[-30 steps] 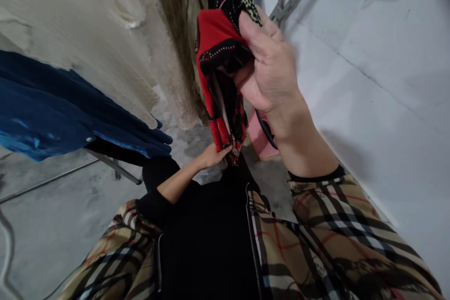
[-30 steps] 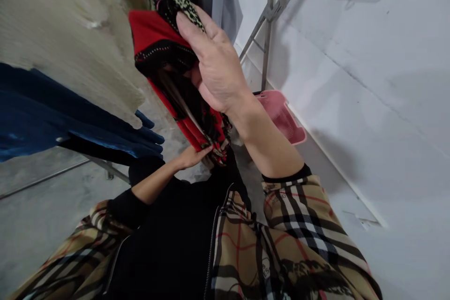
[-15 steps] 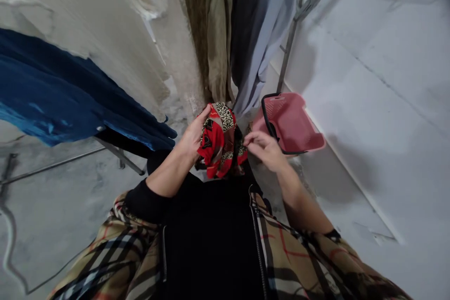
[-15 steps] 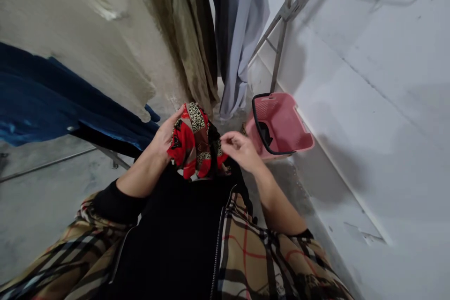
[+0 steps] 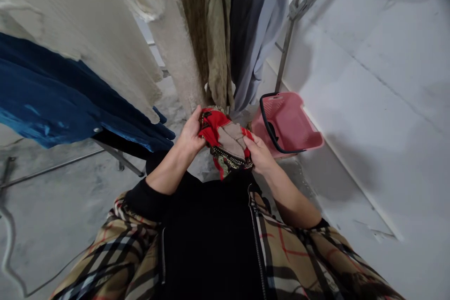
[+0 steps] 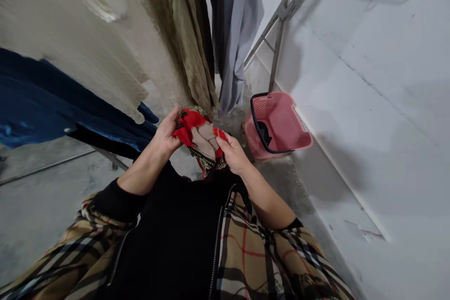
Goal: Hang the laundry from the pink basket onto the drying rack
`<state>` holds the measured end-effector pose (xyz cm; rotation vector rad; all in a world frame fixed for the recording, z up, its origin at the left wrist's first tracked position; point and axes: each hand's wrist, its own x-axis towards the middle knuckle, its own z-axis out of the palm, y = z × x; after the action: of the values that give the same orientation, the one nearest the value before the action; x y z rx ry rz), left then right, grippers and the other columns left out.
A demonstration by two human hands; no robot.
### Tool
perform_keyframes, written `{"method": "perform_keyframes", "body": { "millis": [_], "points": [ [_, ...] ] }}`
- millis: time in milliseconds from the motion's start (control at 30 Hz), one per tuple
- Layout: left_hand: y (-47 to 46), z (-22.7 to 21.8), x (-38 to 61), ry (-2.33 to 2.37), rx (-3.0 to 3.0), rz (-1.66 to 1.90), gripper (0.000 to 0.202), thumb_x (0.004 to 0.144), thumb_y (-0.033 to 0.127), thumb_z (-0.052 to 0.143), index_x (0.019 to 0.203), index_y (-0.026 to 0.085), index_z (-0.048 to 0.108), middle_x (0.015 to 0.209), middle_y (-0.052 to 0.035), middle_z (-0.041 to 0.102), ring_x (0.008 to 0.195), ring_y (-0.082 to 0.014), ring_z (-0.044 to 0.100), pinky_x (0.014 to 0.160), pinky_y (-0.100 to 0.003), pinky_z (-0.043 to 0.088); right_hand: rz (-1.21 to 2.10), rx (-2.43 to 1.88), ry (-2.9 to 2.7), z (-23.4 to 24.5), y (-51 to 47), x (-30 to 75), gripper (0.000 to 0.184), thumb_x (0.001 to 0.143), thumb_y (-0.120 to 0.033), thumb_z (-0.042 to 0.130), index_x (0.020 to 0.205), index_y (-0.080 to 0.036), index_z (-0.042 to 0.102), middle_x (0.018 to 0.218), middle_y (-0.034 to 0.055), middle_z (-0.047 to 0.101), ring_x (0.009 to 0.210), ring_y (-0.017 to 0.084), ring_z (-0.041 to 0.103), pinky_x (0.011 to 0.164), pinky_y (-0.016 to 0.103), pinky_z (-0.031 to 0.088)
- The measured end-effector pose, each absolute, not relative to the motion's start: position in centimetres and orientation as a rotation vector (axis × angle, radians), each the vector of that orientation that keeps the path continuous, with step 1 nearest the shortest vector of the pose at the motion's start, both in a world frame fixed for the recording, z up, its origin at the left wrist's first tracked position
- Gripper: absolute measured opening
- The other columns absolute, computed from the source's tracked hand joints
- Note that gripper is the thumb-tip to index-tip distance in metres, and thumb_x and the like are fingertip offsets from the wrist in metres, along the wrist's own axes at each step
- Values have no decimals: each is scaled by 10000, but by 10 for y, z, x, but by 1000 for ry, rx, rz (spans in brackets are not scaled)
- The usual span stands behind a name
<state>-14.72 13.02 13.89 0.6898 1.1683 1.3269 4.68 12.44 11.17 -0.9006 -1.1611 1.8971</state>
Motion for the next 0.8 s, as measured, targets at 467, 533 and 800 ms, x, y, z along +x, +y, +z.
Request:
{"method": "perform_keyframes", "body": {
  "millis": [467, 533, 800],
  "points": [
    [72, 149, -109, 1425, 1892, 1272, 398, 777, 268, 724, 1169, 312, 673, 1357, -100, 517, 1222, -284, 529, 1023, -464, 448, 2009, -945, -884, 151, 139, 31, 344, 697, -516, 765, 865, -243, 641, 805, -20, 705, 793, 174, 686, 757, 293, 573],
    [77, 148, -113, 1495, 1843, 1364, 243, 813, 182, 637, 1019, 280, 723, 1170, -85, 603, 1063, -233, 597, 945, -428, 490, 2079, -911, -915, 157, 139, 32, 369, 708, -548, 751, 883, -234, 664, 859, -2, 719, 842, 187, 692, 817, 318, 575],
    [92, 168, -119, 1199, 934, 1500, 201, 764, 385, 749, 859, 222, 680, 790, 0, 695, 670, -123, 615, 660, -252, 520, 2178, -736, -1101, 158, 138, 42, 351, 703, -518, 783, 920, -254, 704, 873, 1, 724, 814, 175, 674, 811, 310, 567]
  ]
}}
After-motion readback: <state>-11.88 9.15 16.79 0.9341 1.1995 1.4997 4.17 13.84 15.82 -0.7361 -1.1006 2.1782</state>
